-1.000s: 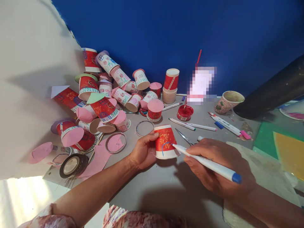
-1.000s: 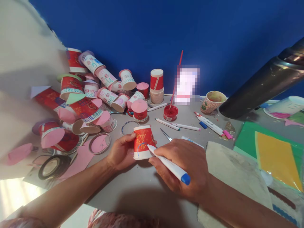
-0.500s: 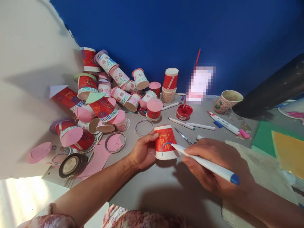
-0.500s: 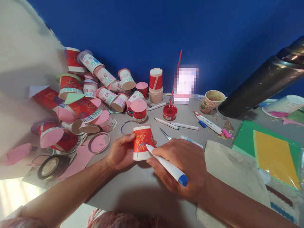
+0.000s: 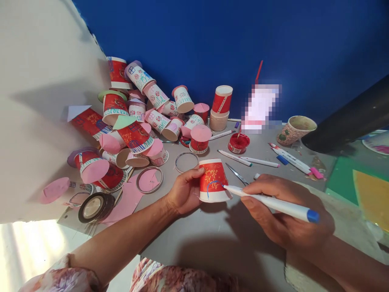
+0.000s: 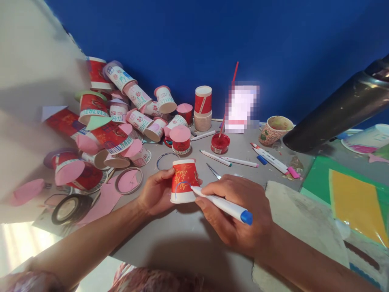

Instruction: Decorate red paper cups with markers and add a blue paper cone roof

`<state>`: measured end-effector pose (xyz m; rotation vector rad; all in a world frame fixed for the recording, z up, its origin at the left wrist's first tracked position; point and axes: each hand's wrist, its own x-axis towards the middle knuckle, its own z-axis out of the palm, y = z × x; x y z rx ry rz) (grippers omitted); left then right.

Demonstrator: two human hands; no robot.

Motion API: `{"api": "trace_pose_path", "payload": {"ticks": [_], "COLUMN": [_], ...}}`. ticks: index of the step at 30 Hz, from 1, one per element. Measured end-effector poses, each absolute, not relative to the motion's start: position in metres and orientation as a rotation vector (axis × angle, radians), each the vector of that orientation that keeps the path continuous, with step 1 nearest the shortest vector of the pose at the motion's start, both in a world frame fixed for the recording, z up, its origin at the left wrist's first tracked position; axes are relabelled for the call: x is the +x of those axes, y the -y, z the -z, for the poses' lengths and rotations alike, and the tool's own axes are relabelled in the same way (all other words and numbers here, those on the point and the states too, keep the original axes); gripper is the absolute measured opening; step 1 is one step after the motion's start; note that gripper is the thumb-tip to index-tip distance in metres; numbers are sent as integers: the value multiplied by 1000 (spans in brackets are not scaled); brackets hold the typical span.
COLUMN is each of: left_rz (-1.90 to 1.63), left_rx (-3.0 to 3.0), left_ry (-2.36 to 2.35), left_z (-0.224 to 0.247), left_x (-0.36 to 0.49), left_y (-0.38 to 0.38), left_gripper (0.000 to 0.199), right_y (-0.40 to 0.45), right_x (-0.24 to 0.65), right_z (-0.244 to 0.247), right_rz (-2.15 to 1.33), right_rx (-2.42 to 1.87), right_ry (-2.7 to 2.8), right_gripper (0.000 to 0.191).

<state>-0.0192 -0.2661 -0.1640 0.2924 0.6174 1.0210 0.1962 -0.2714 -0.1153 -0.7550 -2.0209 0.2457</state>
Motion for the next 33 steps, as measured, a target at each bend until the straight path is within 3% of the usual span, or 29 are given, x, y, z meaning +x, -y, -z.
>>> {"api": "trace_pose_path", "payload": {"ticks": [17, 33], "left_rz": [-1029, -1010], "left_rx": [319, 316], "left_ry": [-648, -619], "left_z": [164, 166], "left_x": [-20, -20], "left_y": [267, 266], "left_gripper": [44, 38], "right_y": [272, 270], "right_x": [199, 201], "right_z": [112, 122], "right_rz": [-568, -447], "right_rx": [-777, -825], "right_ry": [1973, 1927], "right_gripper": [12, 9]}}
